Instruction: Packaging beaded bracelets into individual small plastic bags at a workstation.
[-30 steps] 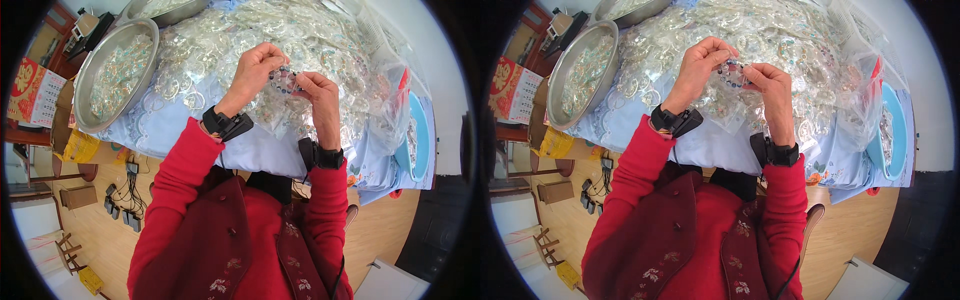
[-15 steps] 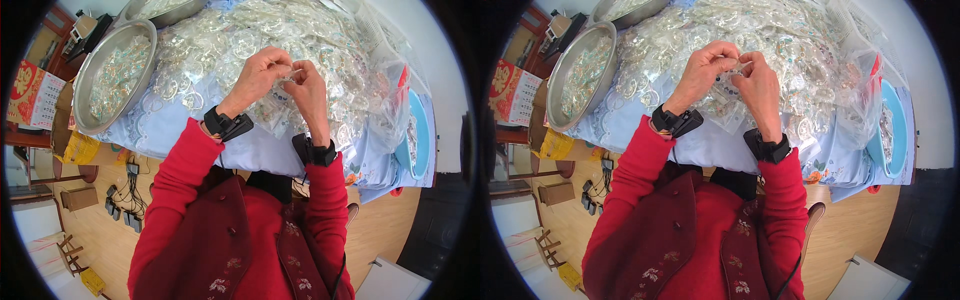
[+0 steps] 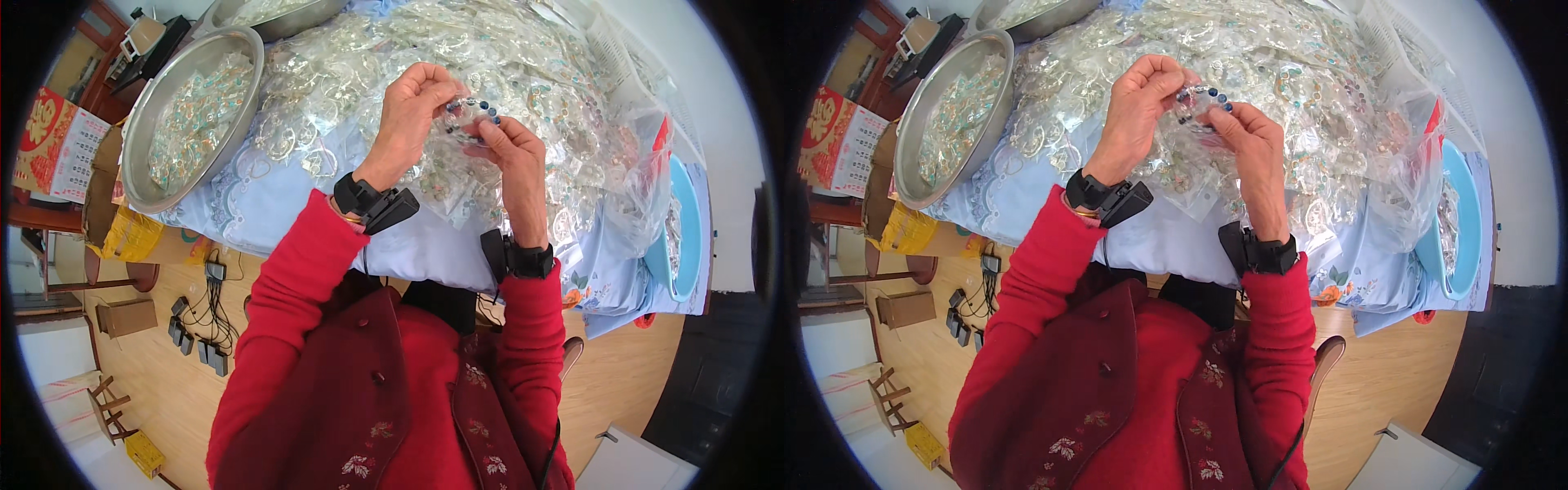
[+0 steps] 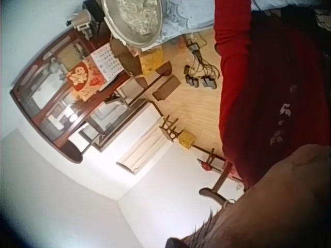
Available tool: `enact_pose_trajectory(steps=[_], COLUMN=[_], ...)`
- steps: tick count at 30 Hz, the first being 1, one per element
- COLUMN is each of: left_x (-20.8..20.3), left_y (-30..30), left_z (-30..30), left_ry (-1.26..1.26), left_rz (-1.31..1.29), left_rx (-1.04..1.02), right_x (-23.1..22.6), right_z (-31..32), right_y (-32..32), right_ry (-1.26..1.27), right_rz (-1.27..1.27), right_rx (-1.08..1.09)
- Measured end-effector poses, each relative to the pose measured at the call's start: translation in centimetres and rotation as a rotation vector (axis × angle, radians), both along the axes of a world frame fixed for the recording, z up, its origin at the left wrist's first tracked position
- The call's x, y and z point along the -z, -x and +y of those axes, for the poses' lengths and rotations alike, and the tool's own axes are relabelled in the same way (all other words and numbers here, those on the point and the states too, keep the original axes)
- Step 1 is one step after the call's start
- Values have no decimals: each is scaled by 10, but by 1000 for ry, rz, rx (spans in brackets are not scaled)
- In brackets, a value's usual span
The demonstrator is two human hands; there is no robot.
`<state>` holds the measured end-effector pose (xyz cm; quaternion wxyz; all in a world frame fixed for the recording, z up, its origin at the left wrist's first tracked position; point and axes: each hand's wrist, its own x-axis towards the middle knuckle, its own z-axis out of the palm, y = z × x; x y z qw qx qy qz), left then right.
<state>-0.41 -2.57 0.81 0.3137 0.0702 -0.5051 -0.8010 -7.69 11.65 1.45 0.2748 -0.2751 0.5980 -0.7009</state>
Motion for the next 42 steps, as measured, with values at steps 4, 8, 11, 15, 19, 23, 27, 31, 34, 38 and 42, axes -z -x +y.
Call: enact_pose_trajectory(steps=[4,8,11,15,19,23,27,31,34,38,42], left_x=[4,5,3,-2,-5,-8,-12,-15,-16,-20,-27], left_y=[-3,-6,-13,-18,-16,-13,-11,-9,-8,-8,-9], left_z=[0,-4,-6,-4,-4,-5,-6,-7,-8,-8,-6], left_ry=[134,289,450,715,740,505,333,390,500,420,303], left_rz=[-48,-132,-231,-329,-342,-442,-459,-457,-393,-403,-362], left_rx=[18,59,61,1,-42,7,120,178,216,113,187], right_x=[6,7,10,13,12,11,14,15,12,9,7], right_z=[1,3,4,5,8,9,11,13,14,14,16], right_y=[5,13,15,18,19,19,23,24,23,19,17], right_ry=[46,48,66,128,167,159,170,127,62,87,67], right_rz=[-23,-50,-93,-144,-143,-108,-131,-65,58,-41,-153], right_rx=[66,80,57,-15,-80,-114,-97,-108,-140,-122,-184])
